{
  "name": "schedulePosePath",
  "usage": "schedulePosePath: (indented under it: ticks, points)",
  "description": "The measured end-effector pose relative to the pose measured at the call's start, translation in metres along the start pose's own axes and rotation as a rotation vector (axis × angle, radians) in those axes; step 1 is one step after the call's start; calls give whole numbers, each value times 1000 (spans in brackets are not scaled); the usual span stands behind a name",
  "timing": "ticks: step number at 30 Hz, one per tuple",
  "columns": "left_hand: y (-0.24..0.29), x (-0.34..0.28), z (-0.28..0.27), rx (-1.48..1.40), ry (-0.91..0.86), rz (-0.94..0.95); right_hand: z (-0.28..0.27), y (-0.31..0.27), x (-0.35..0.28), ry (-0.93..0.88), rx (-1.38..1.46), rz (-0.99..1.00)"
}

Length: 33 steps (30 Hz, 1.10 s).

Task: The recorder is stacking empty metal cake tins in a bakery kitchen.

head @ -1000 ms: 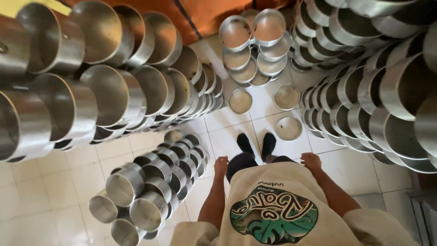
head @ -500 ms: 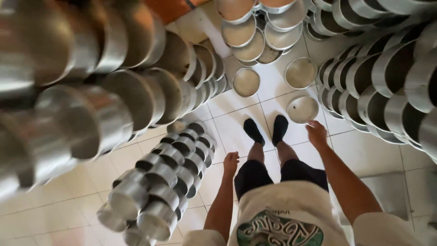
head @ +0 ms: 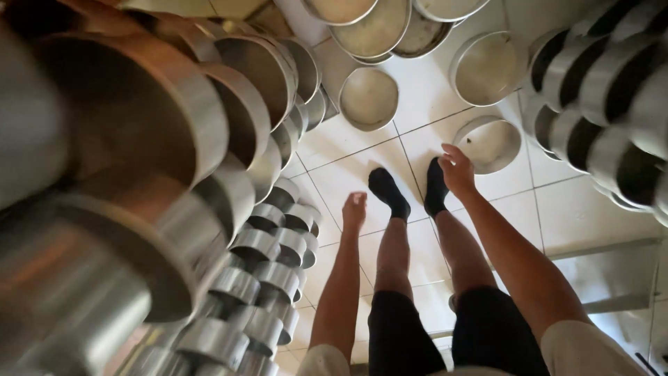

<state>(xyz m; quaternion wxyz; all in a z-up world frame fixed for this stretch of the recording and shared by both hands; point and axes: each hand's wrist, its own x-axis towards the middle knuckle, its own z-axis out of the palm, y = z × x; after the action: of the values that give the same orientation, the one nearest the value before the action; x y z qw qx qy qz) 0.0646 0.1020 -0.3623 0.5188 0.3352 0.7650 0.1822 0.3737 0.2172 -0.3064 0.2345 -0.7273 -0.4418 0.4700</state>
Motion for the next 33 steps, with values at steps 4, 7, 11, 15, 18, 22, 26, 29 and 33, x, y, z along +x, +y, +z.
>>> schedulePosePath:
  ticks: [4, 7, 11, 15, 18, 22, 26, 29, 33]
  points:
    - [-32, 97, 22, 63, 118, 111, 40, 48, 59, -7, 148, -14]
    - [-55, 165, 37, 4, 172, 129, 62, 60, 99, -1, 67, -29]
    - [-25, 203, 45, -133, 153, 53, 91, 73, 143, 13, 87, -38]
    - [11, 224, 50, -146, 84, 51, 111, 57, 176, -98, 199, -37]
    - [28, 232, 52, -93, 102, 248, 123, 53, 191, -181, 170, -13]
    - [28, 243, 56, -35, 119, 382, 133, 53, 202, -238, 78, -61]
    - [48, 233, 51, 19, 60, 327, 123, 20, 194, -225, -137, -148]
    - [53, 230, 49, -34, 63, 368, 123, 16, 194, -239, -133, -164]
    - [56, 220, 45, 356, -1, 298, 134, 38, 196, -211, -240, -275]
